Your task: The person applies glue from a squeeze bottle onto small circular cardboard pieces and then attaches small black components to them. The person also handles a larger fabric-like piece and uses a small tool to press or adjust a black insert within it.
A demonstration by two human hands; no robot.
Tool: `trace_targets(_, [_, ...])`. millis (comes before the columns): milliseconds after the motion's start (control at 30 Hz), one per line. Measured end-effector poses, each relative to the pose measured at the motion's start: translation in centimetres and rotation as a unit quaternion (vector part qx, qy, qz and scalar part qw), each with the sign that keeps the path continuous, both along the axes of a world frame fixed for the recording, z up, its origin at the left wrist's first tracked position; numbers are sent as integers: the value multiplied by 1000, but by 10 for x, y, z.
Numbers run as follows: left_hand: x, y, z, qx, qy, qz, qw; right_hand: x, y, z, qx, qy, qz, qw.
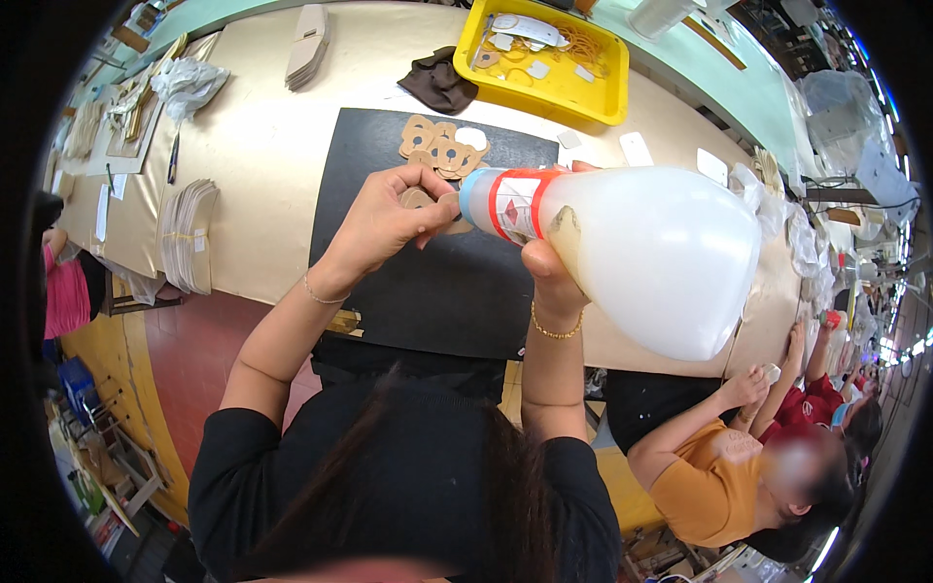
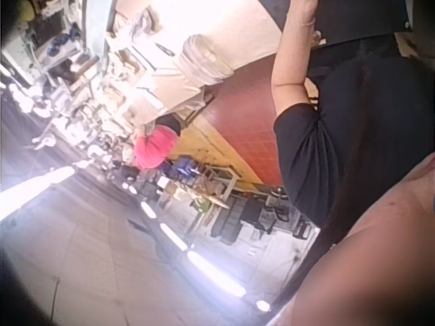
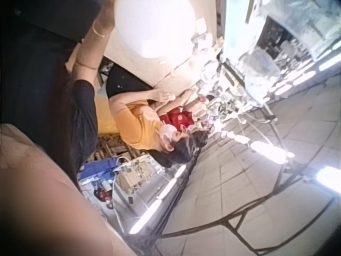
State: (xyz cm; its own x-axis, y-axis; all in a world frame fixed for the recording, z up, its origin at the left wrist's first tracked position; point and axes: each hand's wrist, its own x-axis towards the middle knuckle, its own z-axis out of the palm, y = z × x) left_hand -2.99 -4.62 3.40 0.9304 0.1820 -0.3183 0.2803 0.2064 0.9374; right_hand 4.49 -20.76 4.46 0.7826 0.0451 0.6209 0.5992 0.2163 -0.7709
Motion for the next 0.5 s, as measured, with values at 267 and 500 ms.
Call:
trace_targets(267, [-1, -1, 2, 6, 6, -7, 1000, 1, 0, -2, -10, -1, 6, 1000])
trace_targets(500, [-2, -1, 5, -47, 13, -7, 999, 0, 0, -4, 11, 32, -3, 999])
